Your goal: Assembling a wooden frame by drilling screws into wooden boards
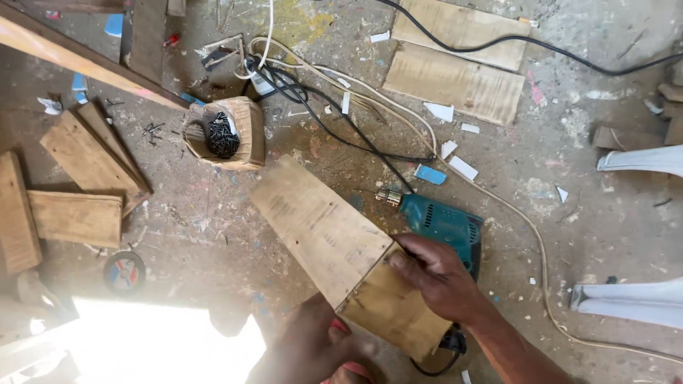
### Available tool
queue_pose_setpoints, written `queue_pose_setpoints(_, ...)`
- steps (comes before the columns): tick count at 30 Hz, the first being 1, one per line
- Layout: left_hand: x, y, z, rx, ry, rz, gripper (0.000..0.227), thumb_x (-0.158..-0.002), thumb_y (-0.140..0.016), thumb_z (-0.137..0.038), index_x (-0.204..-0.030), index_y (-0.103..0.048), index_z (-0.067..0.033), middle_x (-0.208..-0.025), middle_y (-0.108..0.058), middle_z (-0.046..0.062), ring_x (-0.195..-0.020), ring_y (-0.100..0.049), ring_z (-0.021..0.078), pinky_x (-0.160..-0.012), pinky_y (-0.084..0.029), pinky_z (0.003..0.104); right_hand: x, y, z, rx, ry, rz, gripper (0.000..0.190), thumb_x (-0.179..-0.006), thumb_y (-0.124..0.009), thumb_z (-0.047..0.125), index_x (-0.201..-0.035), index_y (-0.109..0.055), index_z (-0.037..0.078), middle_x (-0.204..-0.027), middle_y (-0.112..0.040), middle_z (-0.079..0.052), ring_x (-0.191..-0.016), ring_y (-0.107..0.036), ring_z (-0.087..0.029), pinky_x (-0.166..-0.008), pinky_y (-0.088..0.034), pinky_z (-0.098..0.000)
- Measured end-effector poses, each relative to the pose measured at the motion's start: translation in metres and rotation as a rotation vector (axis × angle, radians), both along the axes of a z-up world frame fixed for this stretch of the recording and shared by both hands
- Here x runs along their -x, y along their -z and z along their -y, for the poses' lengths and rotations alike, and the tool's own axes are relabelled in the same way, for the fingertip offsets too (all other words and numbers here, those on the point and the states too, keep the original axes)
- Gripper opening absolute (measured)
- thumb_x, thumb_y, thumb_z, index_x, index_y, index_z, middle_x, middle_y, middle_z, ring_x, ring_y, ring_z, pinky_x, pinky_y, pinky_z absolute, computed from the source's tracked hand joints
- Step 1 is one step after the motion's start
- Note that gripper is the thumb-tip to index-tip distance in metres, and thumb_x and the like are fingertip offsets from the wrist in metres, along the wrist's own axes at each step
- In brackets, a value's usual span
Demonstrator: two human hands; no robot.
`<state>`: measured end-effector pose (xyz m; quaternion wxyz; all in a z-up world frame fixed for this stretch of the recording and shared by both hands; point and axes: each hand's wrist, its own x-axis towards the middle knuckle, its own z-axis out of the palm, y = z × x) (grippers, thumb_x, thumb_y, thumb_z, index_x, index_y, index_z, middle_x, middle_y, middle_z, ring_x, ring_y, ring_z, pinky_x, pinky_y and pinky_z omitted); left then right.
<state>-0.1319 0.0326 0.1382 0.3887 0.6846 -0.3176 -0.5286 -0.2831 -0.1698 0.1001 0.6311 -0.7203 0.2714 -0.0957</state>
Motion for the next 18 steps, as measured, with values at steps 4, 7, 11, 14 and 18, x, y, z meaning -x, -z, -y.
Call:
queue_pose_setpoints(4, -0.046, -0.050, -0.005, -0.302, 0.328, 0.295, 0.059, -0.065, -0.071, -0.072, -0.110, -0.084, -0.0357, -0.089, -0.086, -0.008, -0.085, -0.081, 0.0114, -0.078, -0.061, 0.028, 0.007, -0.027, -0.008, 0.072, -0.090, -0.077, 0.035, -0.096, -0.062, 0.036, -0.103, -0.076, 0.005, -0.074, -0.071, -0.002, -0.060, -0.057, -0.015, -0.056, -0.045, -0.0316)
queue_pose_setpoints(7, -0.049, -0.052, 0.018, 0.390, -0.034, 0.510, 0.043, -0.098, -0.054, -0.044, -0.096, -0.070, -0.0038, -0.097, -0.074, 0.012, -0.075, -0.074, 0.0209, -0.064, -0.063, 0.034, 0.003, -0.040, -0.016, 0.224, -0.257, 0.057, 0.035, -0.095, -0.065, 0.032, -0.109, -0.074, 0.002, -0.082, -0.073, -0.006, -0.064, -0.064, -0.020, -0.058, -0.047, -0.0352)
queue_pose_setpoints(11, -0.036, -0.016, 0.047, 0.586, 0.061, 0.802, 0.062, -0.105, -0.024, -0.055, -0.085, -0.065, -0.0136, -0.097, -0.068, 0.004, -0.122, -0.064, 0.0295, -0.123, -0.013, 0.068, 0.003, -0.054, -0.030, 0.647, -0.385, 0.124, 0.021, -0.083, -0.076, 0.020, -0.102, -0.072, 0.012, -0.085, -0.073, 0.002, -0.069, -0.064, -0.016, -0.064, -0.048, -0.0338)
queue_pose_setpoints(14, -0.024, 0.006, 0.051, 0.772, -0.025, 0.792, 0.059, -0.107, -0.030, -0.047, -0.066, -0.056, -0.0132, -0.067, -0.055, 0.004, -0.090, -0.057, 0.0268, -0.115, -0.024, 0.061, 0.010, -0.056, -0.039, 0.832, -0.457, 0.115, 0.022, -0.086, -0.075, 0.025, -0.105, -0.069, 0.015, -0.090, -0.070, 0.002, -0.075, -0.062, -0.015, -0.068, -0.047, -0.0337)
queue_pose_setpoints(18, -0.024, 0.009, 0.050, 0.918, -0.095, 0.893, 0.045, -0.101, -0.049, -0.034, -0.062, -0.053, -0.0119, -0.066, -0.049, 0.005, -0.067, -0.048, 0.0253, -0.093, -0.045, 0.048, 0.012, -0.046, -0.034, 0.858, -0.531, 0.043, 0.032, -0.082, -0.075, 0.026, -0.113, -0.070, 0.017, -0.108, -0.071, 0.003, -0.087, -0.062, -0.018, -0.077, -0.045, -0.0369)
